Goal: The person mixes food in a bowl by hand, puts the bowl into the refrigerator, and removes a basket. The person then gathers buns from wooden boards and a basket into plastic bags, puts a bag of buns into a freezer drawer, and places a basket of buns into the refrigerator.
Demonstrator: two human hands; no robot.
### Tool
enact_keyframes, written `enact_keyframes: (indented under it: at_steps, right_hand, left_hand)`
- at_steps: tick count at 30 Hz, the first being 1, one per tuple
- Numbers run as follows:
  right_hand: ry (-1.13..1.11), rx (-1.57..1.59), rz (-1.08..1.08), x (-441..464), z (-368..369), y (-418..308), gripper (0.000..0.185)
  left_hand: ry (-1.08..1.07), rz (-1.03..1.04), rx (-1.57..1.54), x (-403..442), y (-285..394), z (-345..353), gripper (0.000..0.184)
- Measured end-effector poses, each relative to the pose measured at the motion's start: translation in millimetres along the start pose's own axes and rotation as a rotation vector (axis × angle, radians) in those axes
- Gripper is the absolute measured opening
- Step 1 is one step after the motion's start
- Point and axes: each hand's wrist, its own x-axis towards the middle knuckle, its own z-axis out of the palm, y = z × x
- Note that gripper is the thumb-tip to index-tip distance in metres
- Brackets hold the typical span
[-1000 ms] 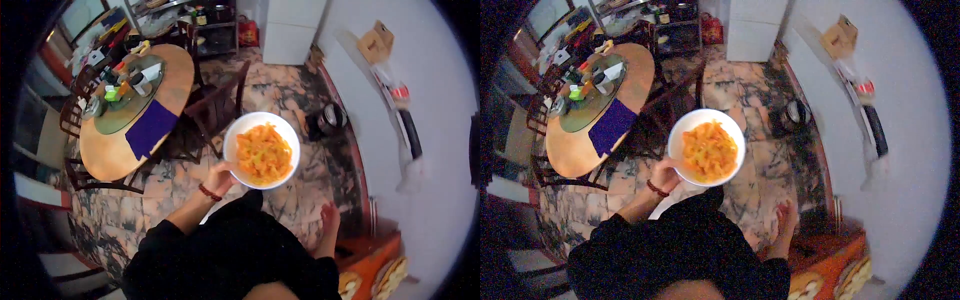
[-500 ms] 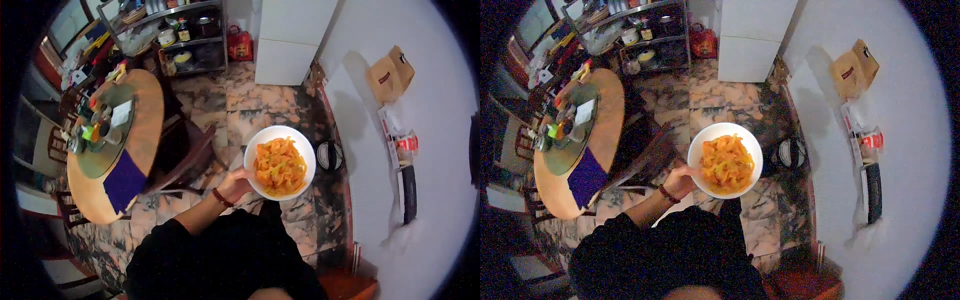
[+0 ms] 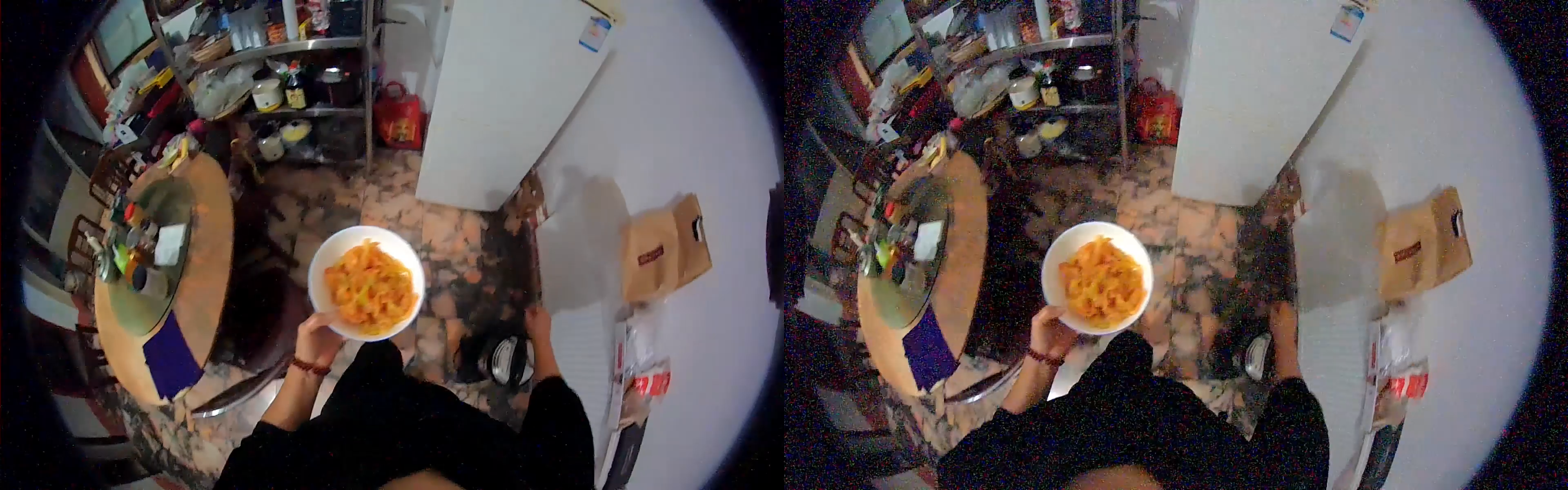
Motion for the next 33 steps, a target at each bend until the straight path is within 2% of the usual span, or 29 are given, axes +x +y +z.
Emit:
enact_keyframes:
  at_steps: [1, 2, 3, 4, 6, 10, 11, 14, 15, 18, 20, 22, 23, 25, 26, 30, 31, 33]
  right_hand:
    - [0.032, -0.011, -0.080, 70.2, -6.8, -41.6, 0.019]
    - [0.064, 0.064, -0.159, 129.7, -13.0, -84.2, 0.017]
    - [0.152, 0.102, -0.328, 169.9, -28.0, -133.7, 0.016]
    - [0.031, 0.140, -0.244, 196.8, -45.8, -190.5, 0.023]
    - [-0.013, -0.022, -0.285, 246.7, -52.2, -260.0, 0.020]
    - [-0.118, -0.195, -0.499, 340.0, -66.6, -356.7, 0.020]
    - [-0.102, -0.212, -0.494, 343.1, -78.8, -382.9, 0.020]
    - [0.026, -0.341, -0.586, 404.5, -77.5, -423.3, 0.020]
    - [0.046, -0.338, -0.582, 435.6, -71.7, -434.1, 0.021]
    - [0.098, -0.421, -0.652, 516.3, -60.4, -470.0, 0.016]
    - [0.116, -0.416, -0.586, 575.3, -62.6, -499.1, 0.017]
    - [0.083, -0.422, -0.521, 605.7, -80.0, -516.9, 0.022]
    - [-0.018, -0.180, -0.359, 620.0, -91.4, -528.9, 0.023]
    - [-0.025, -0.490, -0.399, 624.7, -117.2, -546.5, 0.023]
    - [0.059, -1.001, -0.606, 626.4, -111.1, -547.1, 0.023]
    - [0.040, -1.019, -0.614, 639.6, -90.4, -531.0, 0.019]
    - [0.072, -0.923, -0.595, 661.5, -66.8, -517.3, 0.018]
    - [0.112, -0.835, -0.555, 633.3, -68.9, -524.0, 0.018]
  left_hand:
    - [0.008, -0.008, 0.023, 14.2, 8.6, 5.5, 0.061]
    - [0.123, 0.068, 0.057, 34.9, 9.7, 5.3, 0.064]
    - [0.126, 0.088, 0.038, 56.2, 11.7, -2.8, 0.063]
    - [0.118, 0.104, 0.013, 72.4, 26.7, -13.3, 0.062]
    - [0.115, 0.124, 0.023, 103.4, 41.4, -6.7, 0.062]
    - [0.154, 0.090, 0.029, 151.9, 72.3, 17.8, 0.063]
    - [0.090, 0.094, 0.021, 148.2, 81.2, -3.2, 0.064]
    - [0.168, 0.158, 0.027, 154.3, 97.1, 7.8, 0.064]
    - [0.149, 0.251, -0.036, 160.2, 98.4, 15.7, 0.050]
    - [0.195, 0.226, -0.084, 192.9, 105.5, 10.7, 0.049]
    - [0.246, 0.299, -0.059, 215.8, 109.7, 38.2, 0.046]
    - [0.316, 0.376, -0.074, 221.5, 115.9, 59.7, 0.048]
    - [0.350, 0.284, -0.046, 223.9, 121.7, 60.6, 0.071]
    - [0.254, 0.309, -0.130, 212.9, 133.3, 50.9, 0.073]
    - [0.234, 0.296, -0.163, 206.2, 137.1, 47.1, 0.073]
    - [0.313, 0.273, -0.119, 223.9, 136.1, 58.8, 0.072]
    - [0.306, 0.282, -0.097, 239.9, 134.1, 65.2, 0.072]
    - [0.268, 0.262, -0.061, 240.0, 138.4, 50.7, 0.072]
